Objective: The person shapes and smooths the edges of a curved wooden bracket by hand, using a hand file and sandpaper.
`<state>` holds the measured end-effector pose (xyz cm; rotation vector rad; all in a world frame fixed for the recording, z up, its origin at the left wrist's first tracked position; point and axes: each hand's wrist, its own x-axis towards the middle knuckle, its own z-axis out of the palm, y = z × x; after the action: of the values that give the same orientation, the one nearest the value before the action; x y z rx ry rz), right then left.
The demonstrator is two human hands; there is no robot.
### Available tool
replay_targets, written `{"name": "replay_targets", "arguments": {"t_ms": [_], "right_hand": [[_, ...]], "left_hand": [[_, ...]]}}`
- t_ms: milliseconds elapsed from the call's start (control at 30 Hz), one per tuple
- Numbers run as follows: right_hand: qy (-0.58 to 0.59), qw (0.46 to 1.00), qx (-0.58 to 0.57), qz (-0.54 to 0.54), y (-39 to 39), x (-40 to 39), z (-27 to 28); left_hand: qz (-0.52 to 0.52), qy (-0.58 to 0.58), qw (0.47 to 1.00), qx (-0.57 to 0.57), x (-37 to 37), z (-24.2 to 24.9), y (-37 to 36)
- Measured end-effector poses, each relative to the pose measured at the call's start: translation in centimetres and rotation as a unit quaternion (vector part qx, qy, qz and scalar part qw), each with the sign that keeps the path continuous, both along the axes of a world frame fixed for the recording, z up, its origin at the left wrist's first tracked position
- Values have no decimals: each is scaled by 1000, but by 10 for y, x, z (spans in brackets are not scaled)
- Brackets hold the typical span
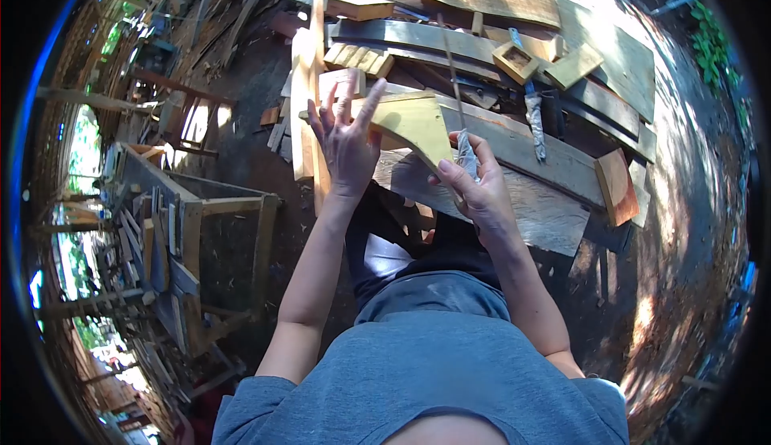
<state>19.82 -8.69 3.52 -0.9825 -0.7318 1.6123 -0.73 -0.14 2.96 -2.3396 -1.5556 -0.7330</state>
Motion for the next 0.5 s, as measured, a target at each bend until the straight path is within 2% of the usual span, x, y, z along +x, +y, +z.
{"name": "replay_targets", "arguments": {"t_ms": [67,100,133,200,267,333,400,467,500], "right_hand": [[12,1000,-2,-3,2,-5,-2],[-1,1000,23,-16,1,-11,-3],[-13,998,47,-27,-1,-16,-4],[-6,998,60,-9,2,-19,-9],[-9,995,91,-24,9,-21,-13],[-30,994,101,19,17,-14,-12],[71,996,2,45,24,-4,-4],[88,993,-1,78,24,2,0],[133,988,-48,58,20,1,4]], "left_hand": [[41,-100,994,3,-2,-4,-12],[32,-193,981,-5,1,-2,-24],[38,-278,960,-20,3,-1,-39],[43,-418,906,-41,3,-31,-62],[18,-620,762,-184,14,-33,-77],[28,-711,665,-228,20,-30,-79],[45,-755,635,-156,26,-28,-68],[50,-759,638,-120,24,-28,-53],[57,-723,678,-118,26,-26,-47]]}}
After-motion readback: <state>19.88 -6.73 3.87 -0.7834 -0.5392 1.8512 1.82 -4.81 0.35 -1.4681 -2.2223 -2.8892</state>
